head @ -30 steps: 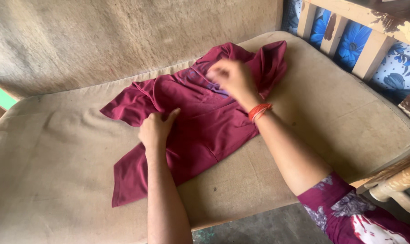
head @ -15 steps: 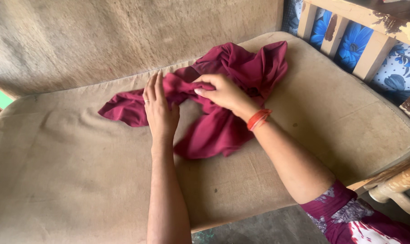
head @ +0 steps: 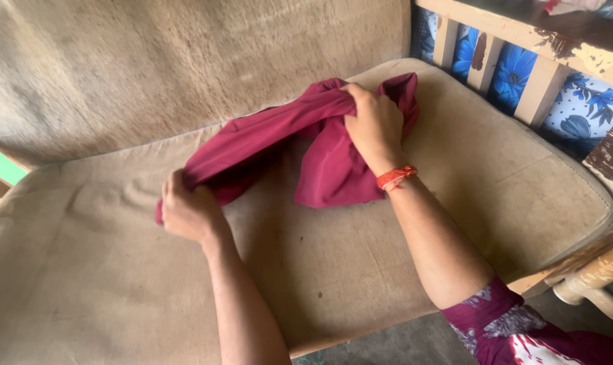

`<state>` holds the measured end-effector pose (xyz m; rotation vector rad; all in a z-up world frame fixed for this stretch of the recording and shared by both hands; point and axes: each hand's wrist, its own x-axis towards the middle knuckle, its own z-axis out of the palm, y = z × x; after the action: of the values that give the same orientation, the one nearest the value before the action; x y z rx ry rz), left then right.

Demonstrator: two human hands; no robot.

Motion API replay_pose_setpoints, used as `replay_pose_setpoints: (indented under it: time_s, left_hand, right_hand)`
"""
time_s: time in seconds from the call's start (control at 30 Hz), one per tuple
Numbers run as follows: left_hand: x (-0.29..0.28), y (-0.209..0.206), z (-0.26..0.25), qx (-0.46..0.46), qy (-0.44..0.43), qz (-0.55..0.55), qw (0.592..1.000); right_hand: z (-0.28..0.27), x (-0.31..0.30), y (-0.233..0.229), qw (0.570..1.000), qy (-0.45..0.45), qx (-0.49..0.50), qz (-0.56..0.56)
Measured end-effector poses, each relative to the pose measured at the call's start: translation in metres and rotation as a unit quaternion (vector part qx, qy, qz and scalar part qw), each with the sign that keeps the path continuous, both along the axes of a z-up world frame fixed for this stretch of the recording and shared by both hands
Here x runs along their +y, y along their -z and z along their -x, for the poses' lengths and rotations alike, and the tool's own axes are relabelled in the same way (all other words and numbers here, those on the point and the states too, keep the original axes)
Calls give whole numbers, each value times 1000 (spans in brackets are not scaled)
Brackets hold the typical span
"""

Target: The person folds a maroon long-sleeved shirt and a blue t-shirt on a cushioned chair, then places each folded item into a plastic basket. The person repeats the folding process for the maroon shirt and then folds the blue t-shirt, stacking them in the basket.

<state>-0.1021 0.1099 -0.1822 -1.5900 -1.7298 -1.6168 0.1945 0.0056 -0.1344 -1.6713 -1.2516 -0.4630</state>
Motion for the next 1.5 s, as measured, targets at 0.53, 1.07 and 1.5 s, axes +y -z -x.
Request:
replay_pose_setpoints:
  time_s: [0.53, 1.07, 1.5]
  left_hand:
    - [170, -108, 79, -398, 480, -172, 763]
    - [29, -71, 302, 142, -24, 254, 956]
    - [19, -48, 246, 255, 43, 343, 903]
  right_hand:
    - [76, 172, -108, 555, -548, 625, -29]
    - [84, 160, -57, 856, -371, -75, 351]
    - [180, 118, -38, 767, -456, -265, 365]
